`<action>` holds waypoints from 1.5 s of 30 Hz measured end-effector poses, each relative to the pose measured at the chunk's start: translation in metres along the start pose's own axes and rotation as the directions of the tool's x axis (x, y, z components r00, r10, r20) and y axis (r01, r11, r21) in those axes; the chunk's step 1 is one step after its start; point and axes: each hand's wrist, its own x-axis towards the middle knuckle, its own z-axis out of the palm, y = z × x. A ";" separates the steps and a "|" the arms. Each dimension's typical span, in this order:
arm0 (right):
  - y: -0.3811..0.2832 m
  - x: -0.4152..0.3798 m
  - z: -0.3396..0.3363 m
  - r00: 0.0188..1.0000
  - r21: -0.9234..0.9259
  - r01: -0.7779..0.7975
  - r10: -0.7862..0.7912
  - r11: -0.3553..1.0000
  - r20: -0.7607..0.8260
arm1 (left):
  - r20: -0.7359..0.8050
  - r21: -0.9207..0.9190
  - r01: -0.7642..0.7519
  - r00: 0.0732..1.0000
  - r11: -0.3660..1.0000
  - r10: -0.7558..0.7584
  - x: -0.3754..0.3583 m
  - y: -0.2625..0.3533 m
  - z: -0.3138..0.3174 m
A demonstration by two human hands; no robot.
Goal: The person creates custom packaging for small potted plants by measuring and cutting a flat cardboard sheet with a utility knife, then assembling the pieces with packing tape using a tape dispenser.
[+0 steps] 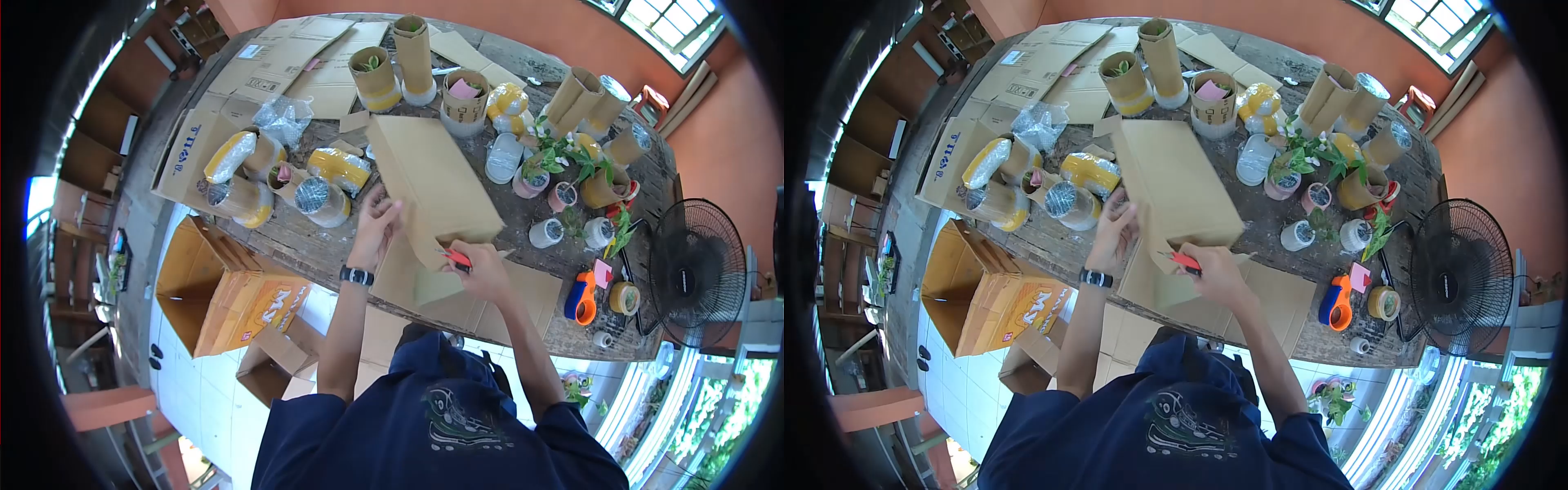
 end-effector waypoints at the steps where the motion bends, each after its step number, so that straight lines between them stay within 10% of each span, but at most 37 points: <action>1: -0.002 0.010 -0.001 0.996 -0.036 -0.069 0.071 0.997 0.054 | -0.114 0.158 -0.075 0.989 0.984 0.094 0.008 0.003 0.002; 5: 0.029 0.029 0.011 0.981 -0.050 0.157 -0.161 0.986 -0.109 | -0.331 -0.036 -0.358 0.885 0.933 0.327 0.058 0.008 -0.027; 11: 0.081 -0.040 0.021 0.909 0.031 -0.136 0.137 0.990 -0.394 | -0.478 -0.012 -0.503 0.762 0.864 0.437 0.134 0.031 -0.078; 15: 0.143 -0.135 0.066 0.582 0.245 -0.580 0.606 0.777 -0.542 | -0.490 0.062 -0.512 0.732 0.857 0.473 0.185 0.023 -0.096; 21: 0.180 -0.213 0.097 0.513 -0.029 -0.767 0.585 0.641 -0.628 | -0.316 0.134 -0.031 0.946 0.991 0.073 0.155 -0.030 -0.107; 25: 0.198 -0.220 0.097 0.531 -0.041 -0.707 0.493 0.706 -0.690 | -0.006 0.878 -0.095 0.978 0.470 0.210 0.041 -0.110 -0.029; 26: 0.200 -0.218 0.093 0.479 0.028 -0.731 0.541 0.682 -0.691 | 0.206 0.947 -0.199 0.979 0.251 -0.001 0.020 -0.115 -0.013; 29: 0.183 -0.198 0.089 0.356 0.188 -0.771 0.658 0.608 -0.664 | 0.556 0.831 -0.514 0.773 0.213 -0.304 -0.023 -0.172 0.013; 32: 0.156 -0.174 0.090 0.303 0.316 -0.825 0.838 0.469 -0.454 | 0.370 0.853 -0.512 0.729 -0.100 -0.576 -0.033 -0.192 0.059; 38: 0.147 -0.116 0.103 0.450 0.135 -0.805 0.743 0.578 -0.496 | 0.264 0.721 -0.593 0.714 -0.359 -0.648 -0.011 -0.213 0.076; 45: 0.146 -0.089 0.093 0.414 -0.049 -0.905 0.849 0.422 -0.327 | 0.238 0.725 -0.562 0.746 -0.398 -0.622 -0.011 -0.223 0.077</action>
